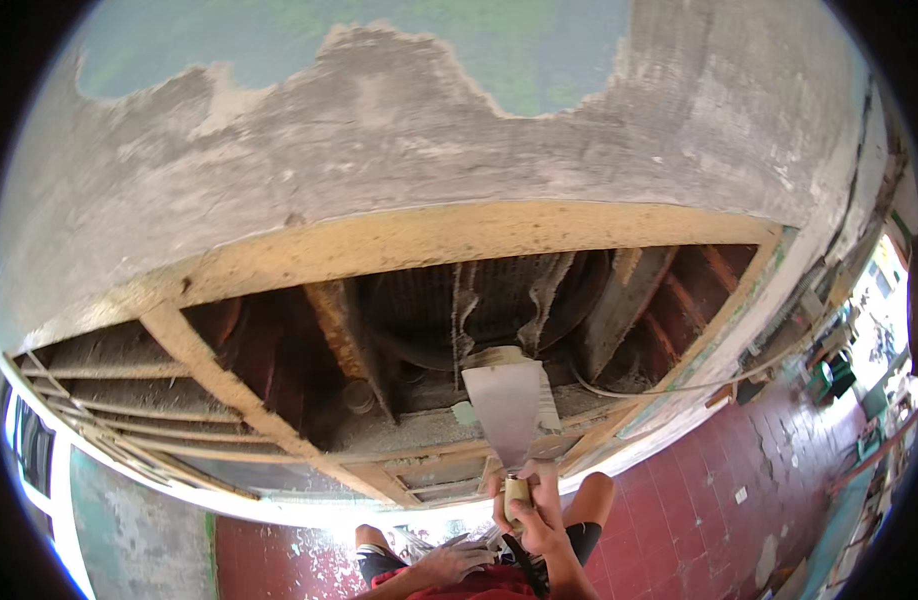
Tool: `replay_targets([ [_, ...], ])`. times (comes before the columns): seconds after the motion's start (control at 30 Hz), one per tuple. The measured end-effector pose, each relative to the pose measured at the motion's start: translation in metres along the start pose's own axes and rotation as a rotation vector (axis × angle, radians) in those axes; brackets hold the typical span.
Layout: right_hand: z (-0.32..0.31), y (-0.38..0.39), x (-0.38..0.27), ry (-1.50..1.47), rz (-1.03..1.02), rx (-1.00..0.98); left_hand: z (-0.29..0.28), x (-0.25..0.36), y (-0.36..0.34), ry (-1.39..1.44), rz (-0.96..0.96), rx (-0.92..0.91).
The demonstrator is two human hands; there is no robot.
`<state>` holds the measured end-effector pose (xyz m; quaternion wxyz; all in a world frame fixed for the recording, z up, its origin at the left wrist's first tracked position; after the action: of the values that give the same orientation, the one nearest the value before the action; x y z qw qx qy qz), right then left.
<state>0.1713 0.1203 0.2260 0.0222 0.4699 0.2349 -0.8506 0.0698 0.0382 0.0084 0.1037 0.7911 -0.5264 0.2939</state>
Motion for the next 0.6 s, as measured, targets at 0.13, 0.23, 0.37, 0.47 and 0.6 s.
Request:
replay_targets([
  [0.13,0.005,0.008,-0.014,0.089,0.003,0.015,0.013,0.009,0.006,0.171,-0.038,0.045],
  [0.23,0.004,0.0,-0.022,0.154,-0.129,-0.053,-0.006,0.011,0.0,0.159,0.047,0.091],
  [0.37,-0.005,0.001,-0.018,0.141,-0.252,-0.041,0.005,0.0,0.007,0.03,0.015,0.104],
  [0.47,0.0,-0.004,-0.016,0.028,-0.3,-0.067,0.022,-0.011,0.013,0.008,-0.035,0.073],
  [0.6,0.018,-0.016,-0.015,0.043,-0.263,-0.101,0.015,-0.006,0.01,0.036,-0.047,0.061],
])
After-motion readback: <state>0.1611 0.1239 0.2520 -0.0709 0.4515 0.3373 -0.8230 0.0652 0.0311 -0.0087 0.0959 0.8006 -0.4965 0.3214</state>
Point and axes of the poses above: each hand's wrist, its own y-axis away from the middle knuckle, its own z-axis out of the palm, x = y × z, the point moved 8 cm from there along -y, towards the middle knuckle, and after that the axes turned 4 degrees about z, right-handed, at the moved point
